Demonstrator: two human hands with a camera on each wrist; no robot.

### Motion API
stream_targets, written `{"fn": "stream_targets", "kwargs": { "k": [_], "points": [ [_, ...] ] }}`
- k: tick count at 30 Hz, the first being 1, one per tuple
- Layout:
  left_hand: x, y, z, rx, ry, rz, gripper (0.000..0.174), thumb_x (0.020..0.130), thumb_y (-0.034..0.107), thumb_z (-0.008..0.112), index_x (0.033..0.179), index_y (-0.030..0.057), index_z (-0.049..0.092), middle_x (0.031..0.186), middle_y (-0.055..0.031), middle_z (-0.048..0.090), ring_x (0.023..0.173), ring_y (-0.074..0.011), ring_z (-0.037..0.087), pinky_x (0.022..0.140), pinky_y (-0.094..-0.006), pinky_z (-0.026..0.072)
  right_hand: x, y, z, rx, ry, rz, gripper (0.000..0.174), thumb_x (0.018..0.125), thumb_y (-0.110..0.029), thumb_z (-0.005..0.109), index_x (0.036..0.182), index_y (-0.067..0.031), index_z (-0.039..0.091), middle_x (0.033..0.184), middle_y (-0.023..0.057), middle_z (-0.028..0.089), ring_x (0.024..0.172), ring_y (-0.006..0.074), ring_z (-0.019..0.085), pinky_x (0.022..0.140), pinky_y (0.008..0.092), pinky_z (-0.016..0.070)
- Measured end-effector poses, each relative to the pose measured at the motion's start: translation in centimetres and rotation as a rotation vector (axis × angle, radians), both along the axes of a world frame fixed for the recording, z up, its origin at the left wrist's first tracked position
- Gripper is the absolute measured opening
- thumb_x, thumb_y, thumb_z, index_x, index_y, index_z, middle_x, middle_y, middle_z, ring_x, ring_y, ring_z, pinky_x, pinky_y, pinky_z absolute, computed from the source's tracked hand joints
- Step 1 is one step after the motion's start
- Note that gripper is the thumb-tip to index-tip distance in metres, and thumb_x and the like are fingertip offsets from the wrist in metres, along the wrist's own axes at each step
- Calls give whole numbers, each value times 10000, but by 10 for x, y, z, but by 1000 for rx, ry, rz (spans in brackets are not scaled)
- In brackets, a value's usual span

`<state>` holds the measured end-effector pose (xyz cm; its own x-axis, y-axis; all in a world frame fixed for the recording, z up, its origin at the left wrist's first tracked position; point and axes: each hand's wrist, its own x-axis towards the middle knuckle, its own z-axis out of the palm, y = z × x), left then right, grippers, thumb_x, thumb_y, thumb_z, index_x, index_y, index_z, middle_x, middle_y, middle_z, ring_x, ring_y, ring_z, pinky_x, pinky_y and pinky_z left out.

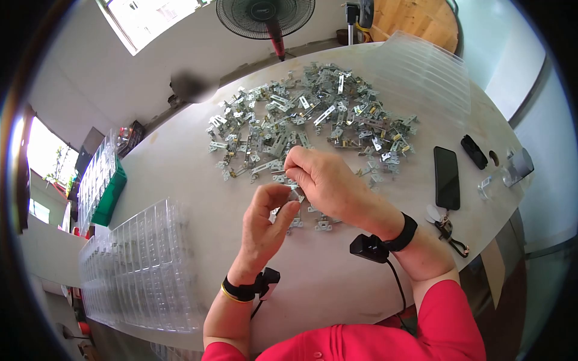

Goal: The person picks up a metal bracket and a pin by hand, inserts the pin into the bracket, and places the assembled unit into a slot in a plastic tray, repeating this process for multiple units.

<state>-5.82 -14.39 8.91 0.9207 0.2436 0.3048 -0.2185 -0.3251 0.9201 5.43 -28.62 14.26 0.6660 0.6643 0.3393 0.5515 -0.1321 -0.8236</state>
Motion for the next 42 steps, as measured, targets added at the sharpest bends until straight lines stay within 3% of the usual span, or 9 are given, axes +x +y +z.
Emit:
{"fn": "stream_targets", "kwargs": {
  "k": [5, 7, 9, 10, 13, 17, 28, 38, 42],
  "points": [
    [-1, 2, -2, -49, 38, -2, 132, 1029, 86, 588, 1123, -6, 571, 908, -28, 663, 759, -92, 631, 700, -237, 505, 3, 4, -6, 90, -166, -69, 72, 957, -89, 655, 983, -33, 618, 788, 134, 639, 682, 252, 610, 625, 357, 478],
    [1, 7, -5, -343, 52, 5, 152, 1058, 163, 558, 1086, 15, 583, 871, -29, 646, 702, -92, 601, 640, -239, 486, 3, 3, -1, 139, -271, -131, 68, 953, -84, 662, 987, -38, 625, 778, 124, 639, 664, 229, 604, 615, 343, 475],
    [3, 13, -4, -444, 81, 16, 174, 1067, 192, 541, 1079, 25, 589, 855, -26, 635, 669, -92, 579, 612, -238, 467, 0, -2, 7, 74, -62, -94, 50, 974, -54, 658, 1012, -34, 632, 755, 28, 603, 671, 63, 527, 614, 244, 449],
    [2, 16, -3, -546, 113, 15, 200, 1077, 221, 524, 1071, 35, 595, 838, -24, 623, 636, -92, 557, 583, -237, 449, -2, -2, 8, 33, -66, -111, 61, 952, -82, 673, 992, -49, 641, 712, 84, 630, 591, 153, 571, 555, 303, 453],
    [1, 22, -1, -764, 156, -14, 217, 1080, 236, 515, 1076, 40, 607, 828, -21, 613, 592, -92, 526, 552, -239, 421, -9, -2, 11, -9, -53, -58, 60, 948, -87, 671, 980, -46, 641, 685, 97, 618, 569, 166, 563, 545, 310, 449],
    [2, 25, -7, -806, 147, -35, 216, 1077, 239, 523, 1078, 43, 613, 815, -12, 605, 564, -85, 504, 526, -230, 387, -13, -1, 10, -82, -55, -14, 62, 951, -96, 660, 959, -41, 634, 680, 127, 617, 556, 203, 577, 538, 327, 450],
    [2, 21, -8, -507, 88, 81, 197, 1068, 233, 552, 1044, 41, 592, 806, 4, 614, 582, -51, 503, 529, -204, 408, -15, 1, 10, -90, -127, -1, 75, 951, -95, 627, 923, -29, 605, 707, 173, 641, 620, 346, 639, 554, 402, 472],
    [1, 19, -8, -491, 65, 101, 163, 1054, 198, 584, 1026, 38, 593, 799, 2, 619, 596, -37, 506, 536, -191, 414, -17, 0, 7, -111, -150, 17, 93, 962, -104, 619, 982, -22, 581, 746, 201, 649, 668, 398, 649, 572, 444, 476],
    [2, 16, -15, -358, 27, 104, 115, 1041, 150, 602, 1034, 35, 599, 799, 9, 617, 615, -26, 503, 546, -189, 420, -19, 2, 5, -133, -54, 5, 135, 971, -119, 619, 1040, -14, 569, 746, 209, 652, 681, 415, 651, 576, 447, 478]
  ]
}}
